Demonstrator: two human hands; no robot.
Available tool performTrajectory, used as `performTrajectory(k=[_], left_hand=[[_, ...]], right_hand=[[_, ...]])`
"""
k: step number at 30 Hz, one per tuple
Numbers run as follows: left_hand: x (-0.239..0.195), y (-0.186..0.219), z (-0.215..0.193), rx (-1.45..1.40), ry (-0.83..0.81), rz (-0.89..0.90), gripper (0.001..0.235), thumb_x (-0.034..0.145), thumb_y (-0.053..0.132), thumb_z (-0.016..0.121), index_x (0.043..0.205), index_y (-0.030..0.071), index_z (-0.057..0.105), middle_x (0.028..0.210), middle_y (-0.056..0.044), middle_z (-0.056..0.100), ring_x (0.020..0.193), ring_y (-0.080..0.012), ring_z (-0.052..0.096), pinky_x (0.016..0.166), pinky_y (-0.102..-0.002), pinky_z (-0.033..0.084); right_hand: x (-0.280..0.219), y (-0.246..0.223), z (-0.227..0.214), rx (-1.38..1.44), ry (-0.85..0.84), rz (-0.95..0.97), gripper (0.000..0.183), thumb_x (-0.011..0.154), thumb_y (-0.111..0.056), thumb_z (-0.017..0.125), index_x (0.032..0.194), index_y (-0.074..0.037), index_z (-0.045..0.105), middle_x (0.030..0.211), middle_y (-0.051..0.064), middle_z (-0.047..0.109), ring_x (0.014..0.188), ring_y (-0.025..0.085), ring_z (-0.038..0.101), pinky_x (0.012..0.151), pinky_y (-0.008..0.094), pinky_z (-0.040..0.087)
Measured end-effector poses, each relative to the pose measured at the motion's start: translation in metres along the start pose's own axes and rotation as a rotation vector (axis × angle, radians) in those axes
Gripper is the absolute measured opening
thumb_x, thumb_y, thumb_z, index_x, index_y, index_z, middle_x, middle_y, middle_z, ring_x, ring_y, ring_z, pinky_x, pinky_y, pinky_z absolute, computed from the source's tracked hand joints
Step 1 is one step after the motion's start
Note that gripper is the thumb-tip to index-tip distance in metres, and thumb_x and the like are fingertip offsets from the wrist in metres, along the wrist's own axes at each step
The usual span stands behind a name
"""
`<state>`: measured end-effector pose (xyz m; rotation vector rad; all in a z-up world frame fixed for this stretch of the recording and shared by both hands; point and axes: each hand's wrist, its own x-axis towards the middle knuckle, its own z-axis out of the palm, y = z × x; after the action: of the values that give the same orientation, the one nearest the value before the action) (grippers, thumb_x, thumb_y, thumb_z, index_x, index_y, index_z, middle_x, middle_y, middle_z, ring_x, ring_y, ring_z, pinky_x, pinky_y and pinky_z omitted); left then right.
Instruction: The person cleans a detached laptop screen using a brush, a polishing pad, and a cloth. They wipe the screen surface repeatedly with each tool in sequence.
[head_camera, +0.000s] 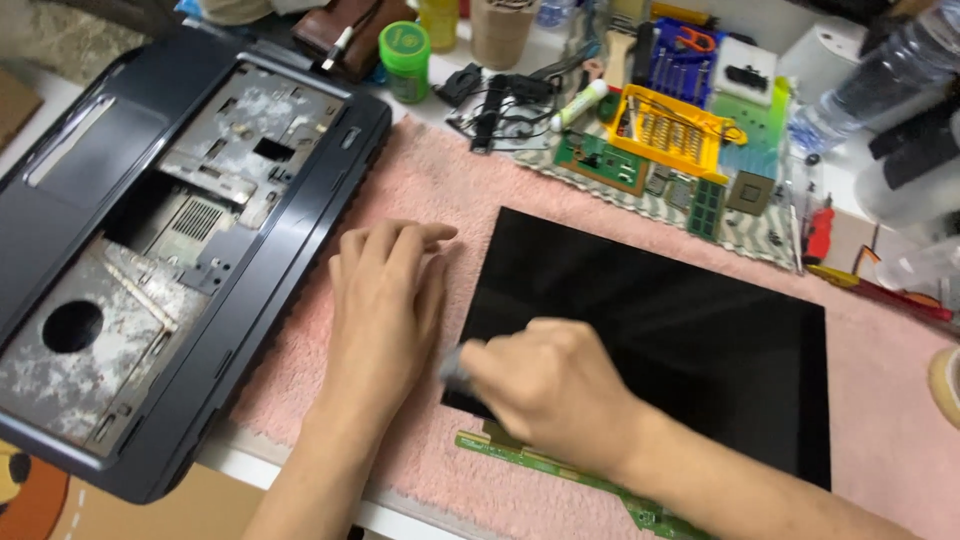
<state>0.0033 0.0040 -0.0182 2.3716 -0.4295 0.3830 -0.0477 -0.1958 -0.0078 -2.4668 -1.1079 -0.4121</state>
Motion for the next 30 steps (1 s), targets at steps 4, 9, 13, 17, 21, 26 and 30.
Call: performTrajectory(k=[4, 9, 13, 17, 21, 26, 30], left_hand=[[-0.003, 0.002, 0.0, 0.002, -0.005, 0.024, 0.024, 0.115, 0.015, 0.064, 0.137, 0.016, 0.074, 0.127, -0.005, 0.075, 0.117, -0.0353, 0.057, 0.092, -0.051, 0.043], [-0.002, -0.002, 0.002, 0.009, -0.018, -0.035, 0.025, 0.114, 0.025, 0.065, 0.136, 0.022, 0.075, 0.131, -0.001, 0.076, 0.119, -0.0345, 0.058, 0.098, -0.052, 0.044], [-0.001, -0.003, 0.003, 0.028, -0.008, -0.011, 0.027, 0.112, 0.02, 0.066, 0.137, 0.023, 0.076, 0.129, 0.002, 0.076, 0.119, -0.033, 0.059, 0.1, -0.051, 0.044], [0.002, -0.003, 0.003, 0.048, -0.045, -0.07, 0.029, 0.111, 0.022, 0.066, 0.138, 0.025, 0.077, 0.129, 0.003, 0.078, 0.119, -0.0316, 0.059, 0.098, -0.05, 0.044], [0.001, -0.005, 0.006, 0.064, -0.045, -0.082, 0.03, 0.111, 0.02, 0.066, 0.138, 0.026, 0.077, 0.131, 0.003, 0.077, 0.12, -0.0328, 0.058, 0.099, -0.051, 0.044], [0.001, -0.005, 0.007, 0.082, -0.044, -0.075, 0.03, 0.111, 0.02, 0.067, 0.139, 0.024, 0.078, 0.133, 0.0, 0.075, 0.122, -0.0334, 0.058, 0.099, -0.051, 0.044], [0.0, -0.003, 0.005, 0.088, -0.047, -0.065, 0.03, 0.112, 0.019, 0.067, 0.139, 0.022, 0.077, 0.133, -0.002, 0.075, 0.122, -0.0334, 0.058, 0.099, -0.05, 0.044]], right_hand=[[-0.008, -0.004, 0.002, 0.037, 0.019, -0.059, 0.025, 0.109, -0.012, 0.073, 0.09, -0.012, 0.056, 0.065, 0.0, 0.049, 0.052, 0.028, 0.046, 0.056, 0.04, 0.039], [-0.007, 0.067, -0.008, -0.073, 0.011, 0.14, 0.024, 0.115, -0.039, 0.064, 0.104, -0.019, 0.063, 0.071, 0.013, 0.069, 0.061, 0.043, 0.07, 0.058, 0.058, 0.048], [-0.006, 0.144, -0.027, -0.15, 0.11, 0.172, 0.026, 0.114, -0.044, 0.076, 0.114, -0.018, 0.076, 0.068, 0.0, 0.074, 0.045, 0.018, 0.064, 0.039, 0.038, 0.047], [-0.017, 0.168, -0.024, -0.262, -0.06, 0.286, 0.033, 0.113, -0.044, 0.079, 0.11, -0.015, 0.062, 0.069, 0.007, 0.069, 0.053, 0.031, 0.066, 0.047, 0.05, 0.049], [-0.017, 0.166, -0.022, -0.242, -0.095, 0.238, 0.034, 0.108, -0.029, 0.087, 0.098, -0.017, 0.057, 0.061, 0.002, 0.059, 0.049, 0.025, 0.056, 0.044, 0.046, 0.043], [-0.023, 0.125, -0.022, -0.089, -0.048, 0.087, 0.015, 0.109, -0.02, 0.084, 0.105, -0.016, 0.069, 0.059, -0.001, 0.064, 0.046, 0.017, 0.061, 0.038, 0.036, 0.046], [-0.04, 0.073, -0.015, -0.069, -0.039, -0.025, 0.025, 0.114, -0.029, 0.075, 0.1, -0.014, 0.06, 0.069, 0.002, 0.067, 0.053, 0.032, 0.064, 0.052, 0.047, 0.049]])
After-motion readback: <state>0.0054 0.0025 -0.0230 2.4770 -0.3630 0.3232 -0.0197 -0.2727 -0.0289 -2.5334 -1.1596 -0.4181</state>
